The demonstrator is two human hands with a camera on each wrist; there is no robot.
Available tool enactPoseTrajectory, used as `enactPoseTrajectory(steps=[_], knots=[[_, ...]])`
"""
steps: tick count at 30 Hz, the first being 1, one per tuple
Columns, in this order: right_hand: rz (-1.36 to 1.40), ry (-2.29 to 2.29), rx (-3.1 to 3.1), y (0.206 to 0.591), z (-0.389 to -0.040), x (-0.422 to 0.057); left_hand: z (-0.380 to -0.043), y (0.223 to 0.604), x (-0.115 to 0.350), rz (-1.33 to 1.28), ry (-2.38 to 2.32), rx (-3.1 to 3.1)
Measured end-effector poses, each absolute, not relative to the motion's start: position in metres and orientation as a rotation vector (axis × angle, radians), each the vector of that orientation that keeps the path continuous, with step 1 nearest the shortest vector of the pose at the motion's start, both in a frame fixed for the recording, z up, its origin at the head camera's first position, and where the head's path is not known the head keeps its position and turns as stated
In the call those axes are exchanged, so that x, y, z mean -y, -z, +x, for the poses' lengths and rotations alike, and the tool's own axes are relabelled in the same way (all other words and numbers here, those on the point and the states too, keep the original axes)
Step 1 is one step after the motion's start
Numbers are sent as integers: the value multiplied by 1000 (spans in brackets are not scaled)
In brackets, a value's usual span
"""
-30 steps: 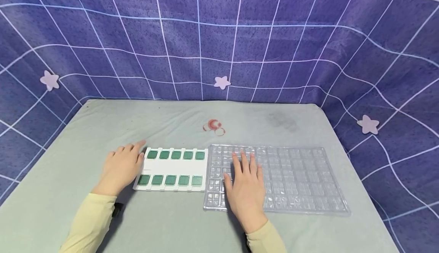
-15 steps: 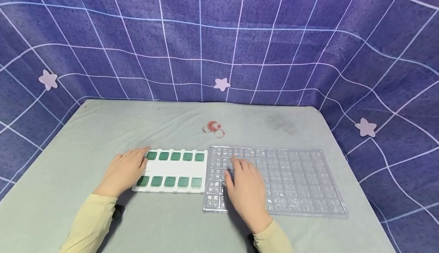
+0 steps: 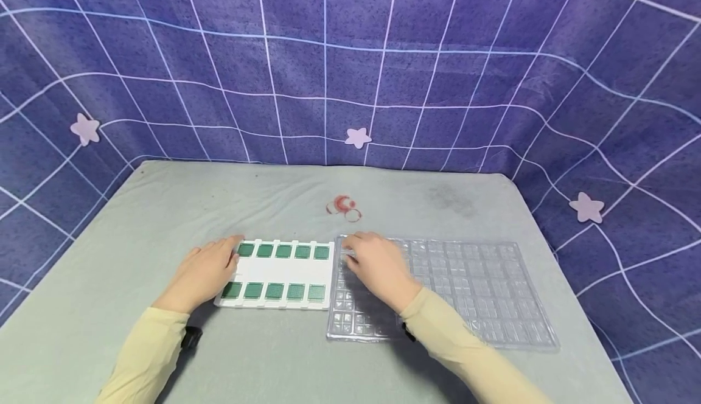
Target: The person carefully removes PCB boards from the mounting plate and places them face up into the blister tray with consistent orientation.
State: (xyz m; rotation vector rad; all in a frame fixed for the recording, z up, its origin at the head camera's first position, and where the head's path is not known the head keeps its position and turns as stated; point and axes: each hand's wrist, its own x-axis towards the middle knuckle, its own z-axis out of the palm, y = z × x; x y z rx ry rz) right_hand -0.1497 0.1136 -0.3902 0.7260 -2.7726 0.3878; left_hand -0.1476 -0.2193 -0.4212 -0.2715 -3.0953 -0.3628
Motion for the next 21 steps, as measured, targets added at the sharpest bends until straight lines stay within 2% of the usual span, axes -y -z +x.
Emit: enactPoseTrajectory(steps=[12, 21], knots=[[937, -337, 2824, 402, -178, -76, -146, 421, 219, -275, 410, 3118], [931, -323, 2866, 405, -182, -71, -146, 421, 220, -289, 416, 3104]])
